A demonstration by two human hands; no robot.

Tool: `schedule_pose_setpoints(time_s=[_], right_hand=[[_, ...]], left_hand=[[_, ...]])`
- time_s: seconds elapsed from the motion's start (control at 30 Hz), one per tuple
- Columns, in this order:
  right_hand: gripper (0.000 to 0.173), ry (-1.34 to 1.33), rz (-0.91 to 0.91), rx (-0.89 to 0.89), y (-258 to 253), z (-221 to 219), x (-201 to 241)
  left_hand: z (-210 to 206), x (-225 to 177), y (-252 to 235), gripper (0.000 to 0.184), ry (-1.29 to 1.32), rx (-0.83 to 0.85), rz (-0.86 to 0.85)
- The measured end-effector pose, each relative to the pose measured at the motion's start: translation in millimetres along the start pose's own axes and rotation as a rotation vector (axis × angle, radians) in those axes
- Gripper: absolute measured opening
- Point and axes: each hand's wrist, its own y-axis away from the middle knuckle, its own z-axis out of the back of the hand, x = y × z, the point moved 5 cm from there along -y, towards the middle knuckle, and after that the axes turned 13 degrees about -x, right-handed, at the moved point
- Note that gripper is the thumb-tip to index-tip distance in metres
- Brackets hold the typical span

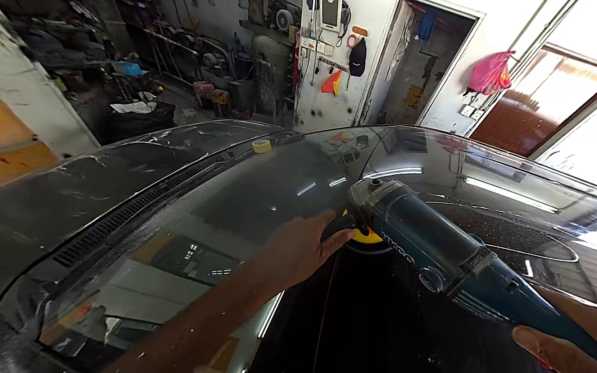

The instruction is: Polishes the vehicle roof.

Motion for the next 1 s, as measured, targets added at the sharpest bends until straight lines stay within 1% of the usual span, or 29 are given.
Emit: schedule_pose_setpoints(time_s=[0.1,0.2,0.3,0.47,0.57,0.73,1.0], right_hand=[[0.044,-0.026,-0.035,-0.018,-14,4,0],[0.041,-0.056,-0.05,-0.03,-30,8,-1],[0.036,-0.073,-0.078,-0.036,-47,11,-1],[0.025,-0.116,-0.179,-0.047,-70,17,5],[0.027,-0.127,-0.217,-0.051,-83,23,5],[0.032,-0.144,-0.209,-0.035,-104,29,5],[0.038,-0.151,-0.166,-0.029,-152,31,9]], left_hand=[[-4,4,-16,0.054,0.013,-0.031,-0.025],[-7,6,-33,0.055,0.027,-0.012,-0.021],[-9,6,-48,0.054,0.029,0.001,-0.003],[-16,9,-82,0.058,0.076,0.024,-0.017],[-18,8,-99,0.06,0.104,0.042,-0.029],[-23,13,-125,0.057,0.114,0.031,-0.066],[-28,28,-168,0.063,0.139,0.039,-0.108]])
